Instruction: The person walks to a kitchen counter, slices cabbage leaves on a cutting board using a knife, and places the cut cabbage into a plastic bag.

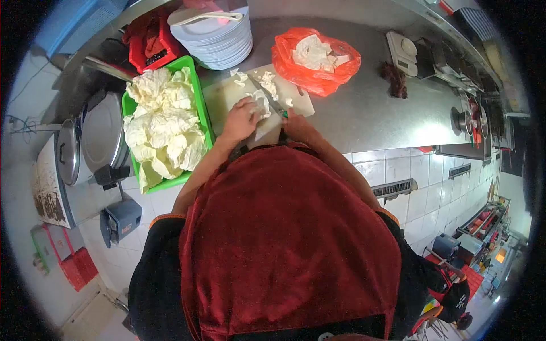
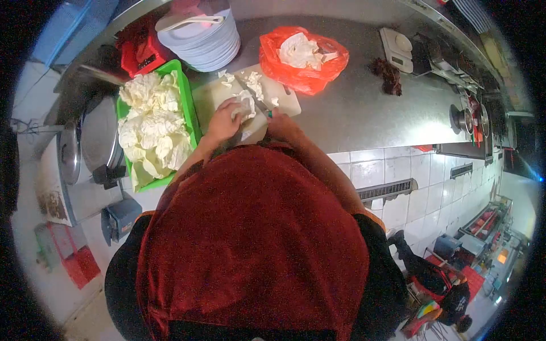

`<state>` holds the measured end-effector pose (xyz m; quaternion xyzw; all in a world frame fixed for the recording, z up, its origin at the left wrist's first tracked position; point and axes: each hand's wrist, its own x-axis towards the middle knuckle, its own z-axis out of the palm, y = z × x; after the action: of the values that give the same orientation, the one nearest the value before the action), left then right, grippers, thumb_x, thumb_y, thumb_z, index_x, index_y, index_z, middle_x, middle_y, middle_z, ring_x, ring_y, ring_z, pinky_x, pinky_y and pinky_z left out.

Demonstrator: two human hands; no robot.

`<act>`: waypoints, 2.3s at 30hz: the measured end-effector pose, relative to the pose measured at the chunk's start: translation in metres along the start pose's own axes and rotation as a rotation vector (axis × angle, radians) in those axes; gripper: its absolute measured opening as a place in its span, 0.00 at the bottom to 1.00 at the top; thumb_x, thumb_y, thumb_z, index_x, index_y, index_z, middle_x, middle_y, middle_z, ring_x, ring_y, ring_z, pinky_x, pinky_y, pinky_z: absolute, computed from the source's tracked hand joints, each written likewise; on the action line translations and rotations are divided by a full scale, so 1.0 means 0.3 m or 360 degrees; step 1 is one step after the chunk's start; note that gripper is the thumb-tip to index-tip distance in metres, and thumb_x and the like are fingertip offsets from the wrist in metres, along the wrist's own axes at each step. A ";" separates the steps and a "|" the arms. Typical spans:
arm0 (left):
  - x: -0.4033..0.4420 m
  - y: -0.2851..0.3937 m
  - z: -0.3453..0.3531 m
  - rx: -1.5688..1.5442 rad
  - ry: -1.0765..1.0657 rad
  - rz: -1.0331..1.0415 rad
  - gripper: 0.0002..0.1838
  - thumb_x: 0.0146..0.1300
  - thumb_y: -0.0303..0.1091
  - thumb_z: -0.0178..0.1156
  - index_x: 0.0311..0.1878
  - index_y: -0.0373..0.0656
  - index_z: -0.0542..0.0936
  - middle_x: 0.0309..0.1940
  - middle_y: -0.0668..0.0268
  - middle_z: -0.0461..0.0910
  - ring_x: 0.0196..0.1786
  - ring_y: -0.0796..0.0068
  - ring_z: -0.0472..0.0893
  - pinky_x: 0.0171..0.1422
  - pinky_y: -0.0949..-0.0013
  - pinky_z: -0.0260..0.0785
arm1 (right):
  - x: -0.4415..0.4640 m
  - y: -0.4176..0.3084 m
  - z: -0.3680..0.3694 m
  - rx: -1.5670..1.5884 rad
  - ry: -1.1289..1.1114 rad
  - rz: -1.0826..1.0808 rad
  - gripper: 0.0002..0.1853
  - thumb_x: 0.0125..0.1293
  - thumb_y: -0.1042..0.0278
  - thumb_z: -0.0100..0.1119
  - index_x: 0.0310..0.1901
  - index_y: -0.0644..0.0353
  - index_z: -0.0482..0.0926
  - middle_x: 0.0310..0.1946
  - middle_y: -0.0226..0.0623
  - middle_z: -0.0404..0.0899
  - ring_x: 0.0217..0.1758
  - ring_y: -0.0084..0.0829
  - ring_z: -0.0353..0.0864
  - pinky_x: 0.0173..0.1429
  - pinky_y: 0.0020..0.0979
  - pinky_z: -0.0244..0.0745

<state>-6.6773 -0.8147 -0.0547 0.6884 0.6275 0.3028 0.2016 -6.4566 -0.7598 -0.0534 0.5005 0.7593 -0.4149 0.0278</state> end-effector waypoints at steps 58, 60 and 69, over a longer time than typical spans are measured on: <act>-0.083 0.199 -0.006 -0.0738 0.0458 -0.0665 0.14 0.61 0.23 0.58 0.51 0.37 0.79 0.43 0.65 0.84 0.46 0.69 0.82 0.52 0.68 0.74 | 0.057 0.069 -0.084 -0.0252 0.0017 -0.0424 0.25 0.72 0.53 0.45 0.55 0.70 0.70 0.41 0.64 0.80 0.46 0.58 0.82 0.51 0.54 0.76; -0.041 0.246 -0.016 -0.1784 0.0572 -0.1006 0.18 0.60 0.22 0.60 0.54 0.37 0.77 0.46 0.65 0.83 0.48 0.71 0.82 0.53 0.67 0.73 | 0.067 0.056 -0.109 -0.0418 0.0667 -0.0684 0.26 0.72 0.48 0.46 0.51 0.68 0.72 0.40 0.61 0.80 0.43 0.53 0.83 0.49 0.51 0.76; 0.114 0.554 0.016 -0.1116 0.0778 -0.1140 0.19 0.69 0.44 0.60 0.49 0.35 0.80 0.38 0.66 0.83 0.41 0.76 0.79 0.47 0.69 0.72 | -0.033 -0.062 -0.254 0.0581 0.0532 -0.0930 0.18 0.75 0.55 0.46 0.39 0.66 0.74 0.28 0.57 0.77 0.33 0.55 0.78 0.39 0.44 0.72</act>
<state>-6.5497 -0.8024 0.0566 0.2336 0.7124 0.5568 0.3575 -6.4379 -0.7197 0.0123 0.3205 0.7777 -0.4464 -0.3054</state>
